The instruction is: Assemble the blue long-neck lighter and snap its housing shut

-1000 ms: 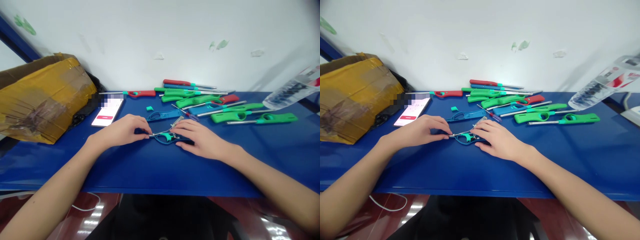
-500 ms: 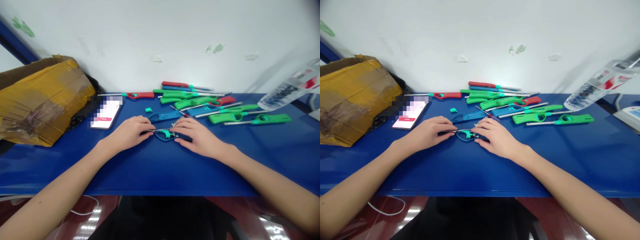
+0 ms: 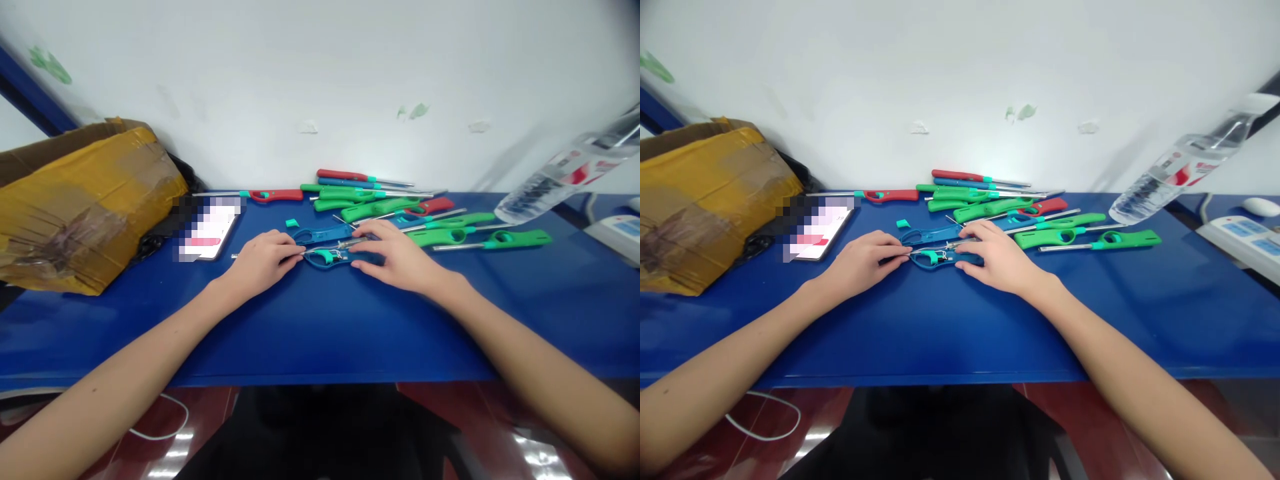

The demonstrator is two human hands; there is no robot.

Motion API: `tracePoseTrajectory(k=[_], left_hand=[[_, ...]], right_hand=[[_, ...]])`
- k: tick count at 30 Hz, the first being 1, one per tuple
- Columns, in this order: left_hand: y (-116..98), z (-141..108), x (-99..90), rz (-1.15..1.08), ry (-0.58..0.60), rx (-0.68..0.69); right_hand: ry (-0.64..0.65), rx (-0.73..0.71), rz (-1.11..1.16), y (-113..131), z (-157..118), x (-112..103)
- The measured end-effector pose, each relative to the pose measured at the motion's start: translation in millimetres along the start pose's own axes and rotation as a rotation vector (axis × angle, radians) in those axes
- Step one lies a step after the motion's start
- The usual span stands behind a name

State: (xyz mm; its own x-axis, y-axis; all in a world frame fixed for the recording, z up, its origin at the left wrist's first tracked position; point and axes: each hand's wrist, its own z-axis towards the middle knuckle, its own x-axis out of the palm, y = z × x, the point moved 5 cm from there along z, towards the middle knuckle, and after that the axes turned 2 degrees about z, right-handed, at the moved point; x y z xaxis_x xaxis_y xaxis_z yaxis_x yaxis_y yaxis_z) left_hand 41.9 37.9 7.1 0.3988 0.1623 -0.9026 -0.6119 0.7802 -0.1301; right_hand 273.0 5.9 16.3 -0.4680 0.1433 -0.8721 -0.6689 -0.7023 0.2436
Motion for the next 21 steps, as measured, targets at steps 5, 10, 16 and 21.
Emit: tracePoseTrajectory(k=[5, 10, 16, 21], left_hand=[[5, 3, 4.4, 0.029, -0.012, -0.02], [11, 5, 6.4, 0.015, -0.016, -0.034], [12, 6, 8.4, -0.018, 0.006, -0.029], [7, 7, 8.2, -0.051, -0.013, -0.024]], right_hand=[[-0.031, 0.049, 0.011, -9, 3, 6], [-0.058, 0.046, 0.041, -11, 5, 13], [-0.108, 0.053, 0.062, -12, 6, 9], [-0.242, 0.119, 0.098, -20, 9, -9]])
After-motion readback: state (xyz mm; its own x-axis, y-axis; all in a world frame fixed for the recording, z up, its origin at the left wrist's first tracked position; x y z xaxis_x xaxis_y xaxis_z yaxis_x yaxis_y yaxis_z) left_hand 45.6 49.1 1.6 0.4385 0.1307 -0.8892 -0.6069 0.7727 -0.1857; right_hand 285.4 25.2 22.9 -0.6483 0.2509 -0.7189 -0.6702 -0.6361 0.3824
